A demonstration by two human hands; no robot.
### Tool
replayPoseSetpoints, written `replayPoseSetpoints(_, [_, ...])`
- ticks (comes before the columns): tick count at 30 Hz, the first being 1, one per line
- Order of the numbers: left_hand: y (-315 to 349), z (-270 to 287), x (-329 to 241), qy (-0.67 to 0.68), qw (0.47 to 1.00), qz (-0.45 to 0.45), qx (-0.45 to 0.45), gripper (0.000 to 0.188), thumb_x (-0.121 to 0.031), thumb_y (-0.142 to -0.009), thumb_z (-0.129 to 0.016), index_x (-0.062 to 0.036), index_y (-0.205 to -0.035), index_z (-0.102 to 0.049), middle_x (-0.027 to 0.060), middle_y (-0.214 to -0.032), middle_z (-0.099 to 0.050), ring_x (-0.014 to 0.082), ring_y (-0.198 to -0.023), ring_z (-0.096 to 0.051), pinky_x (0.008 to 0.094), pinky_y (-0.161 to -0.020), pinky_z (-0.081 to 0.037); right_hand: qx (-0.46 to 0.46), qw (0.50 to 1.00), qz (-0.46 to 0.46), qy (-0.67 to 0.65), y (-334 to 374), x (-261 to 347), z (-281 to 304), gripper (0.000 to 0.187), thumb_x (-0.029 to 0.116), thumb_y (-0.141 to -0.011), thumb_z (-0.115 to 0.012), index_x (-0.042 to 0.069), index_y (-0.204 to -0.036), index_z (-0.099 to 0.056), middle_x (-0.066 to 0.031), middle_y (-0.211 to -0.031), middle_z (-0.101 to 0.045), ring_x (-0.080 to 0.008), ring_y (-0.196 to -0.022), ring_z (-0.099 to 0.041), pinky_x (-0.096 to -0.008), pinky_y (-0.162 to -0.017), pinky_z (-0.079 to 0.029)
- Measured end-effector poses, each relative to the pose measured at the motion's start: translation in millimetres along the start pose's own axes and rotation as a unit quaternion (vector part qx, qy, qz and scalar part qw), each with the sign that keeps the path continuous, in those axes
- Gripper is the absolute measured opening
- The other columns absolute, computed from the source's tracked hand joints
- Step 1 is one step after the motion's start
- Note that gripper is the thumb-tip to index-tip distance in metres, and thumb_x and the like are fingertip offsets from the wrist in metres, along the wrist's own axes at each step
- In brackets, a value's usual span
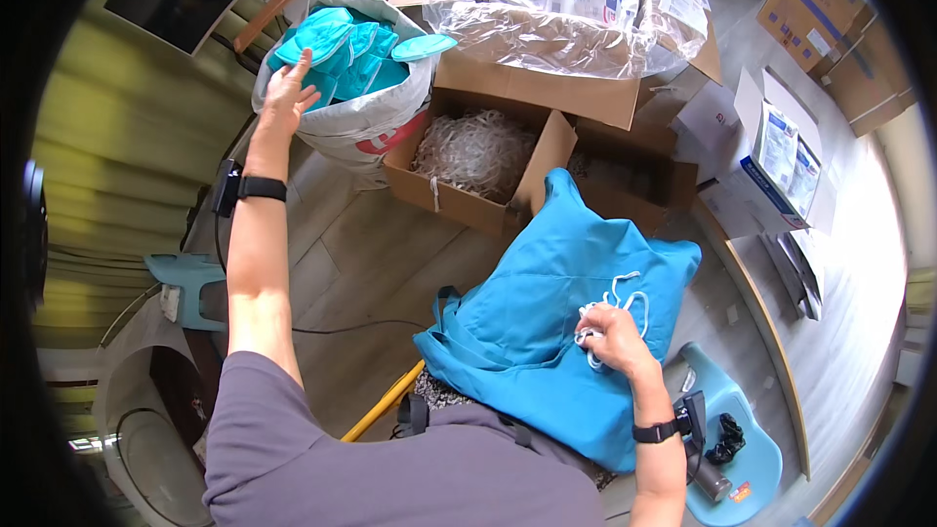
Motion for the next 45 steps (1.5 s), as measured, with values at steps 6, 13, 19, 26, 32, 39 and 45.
replayPoseSetpoints(6, [166,-139,53,0.101,0.936,-0.114,0.318,0.045,-0.026,-0.097,-0.065,-0.002,-0.133,-0.052,0.0094,-0.126,-0.062,0.0177,-0.114,-0.06,0.0334,-0.093,-0.051,-0.069,0.925,-0.042,-0.372,-21,56,18,0.016,-0.006,-0.081,-0.068,0.001,-0.094,-0.074,0.0001,-0.091,-0.065,-0.0069,-0.083,-0.057,-0.0209,-0.074,-0.047])
replayPoseSetpoints(13, [313,-218,128,0.303,0.695,0.215,0.615,0.093,-0.066,-0.084,-0.066,-0.0082,-0.15,-0.036,0.0097,-0.127,-0.058,0.0194,-0.117,-0.059,0.0366,-0.097,-0.051,-0.026,0.878,0.013,-0.478,-55,106,33,0.02,0.018,-0.095,-0.068,0.001,-0.105,-0.07,-0.0007,-0.09,-0.067,-0.0056,-0.075,-0.059,-0.02,-0.065,-0.046])
replayPoseSetpoints(19, [340,-236,144,0.298,0.788,0.235,0.485,0.059,-0.036,-0.088,-0.077,-0.0084,-0.133,-0.05,0.004,-0.111,-0.061,0.0074,-0.085,-0.061,0.0229,-0.061,-0.052,-0.144,0.879,0.01,-0.454,-69,97,29,0.044,0.038,-0.1,-0.061,-0.001,-0.122,-0.061,-0.0057,-0.108,-0.063,-0.011,-0.094,-0.058,-0.0244,-0.083,-0.048])
replayPoseSetpoints(26, [301,-236,135,0.096,0.858,0.117,0.492,0.016,-0.018,-0.099,-0.059,-0.0043,-0.101,-0.067,0.0016,-0.076,-0.063,0.0062,-0.051,-0.053,0.0207,-0.043,-0.04,-0.053,0.895,0.001,-0.443,-31,94,65,0.073,0.063,-0.097,-0.047,0.007,-0.144,-0.049,-0.011,-0.141,-0.051,-0.0248,-0.128,-0.051,-0.0393,-0.101,-0.046])
replayPoseSetpoints(32, [225,-204,135,0.135,0.923,0.081,0.351,0.019,-0.018,-0.099,-0.061,-0.0027,-0.107,-0.068,0.0028,-0.083,-0.063,0.0022,-0.058,-0.048,0.0175,-0.045,-0.033,-0.186,0.972,-0.061,-0.131,15,32,65,0.057,0.033,-0.089,-0.074,0.002,-0.134,-0.055,-0.0147,-0.125,-0.062,-0.0224,-0.109,-0.064,-0.0373,-0.09,-0.052])
replayPoseSetpoints(39, [167,-176,168,-0.22,0.891,0.027,0.395,0.028,-0.02,-0.085,-0.077,-0.0019,-0.104,-0.067,-0.0018,-0.083,-0.062,0.0058,-0.066,-0.052,0.0254,-0.058,-0.044,-0.072,0.987,-0.142,0.016,85,35,42,0.06,0.023,-0.083,-0.077,0.01,-0.137,-0.054,-0.0108,-0.11,-0.066,-0.029,-0.093,-0.065,-0.0362,-0.088,-0.052])
replayPoseSetpoints(45, [209,-174,160,-0.512,0.8,-0.162,0.267,0.073,-0.016,-0.075,-0.083,0.0018,-0.137,-0.048,0.0306,-0.137,-0.05,0.0408,-0.126,-0.052,0.0458,-0.105,-0.044,0.012,0.943,-0.253,-0.217,190,-24,23,0.014,0.013,-0.09,-0.068,-0.001,-0.09,-0.068,-0.003,-0.073,-0.062,-0.0069,-0.072,-0.052,-0.0277,-0.066,-0.046])
Point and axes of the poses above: each hand's wrist, its own y-axis away from the middle knuckle, its own z-axis out of the back of the hand, x = y × z, the point moved 4 cm from there along -y, towards the middle knuckle
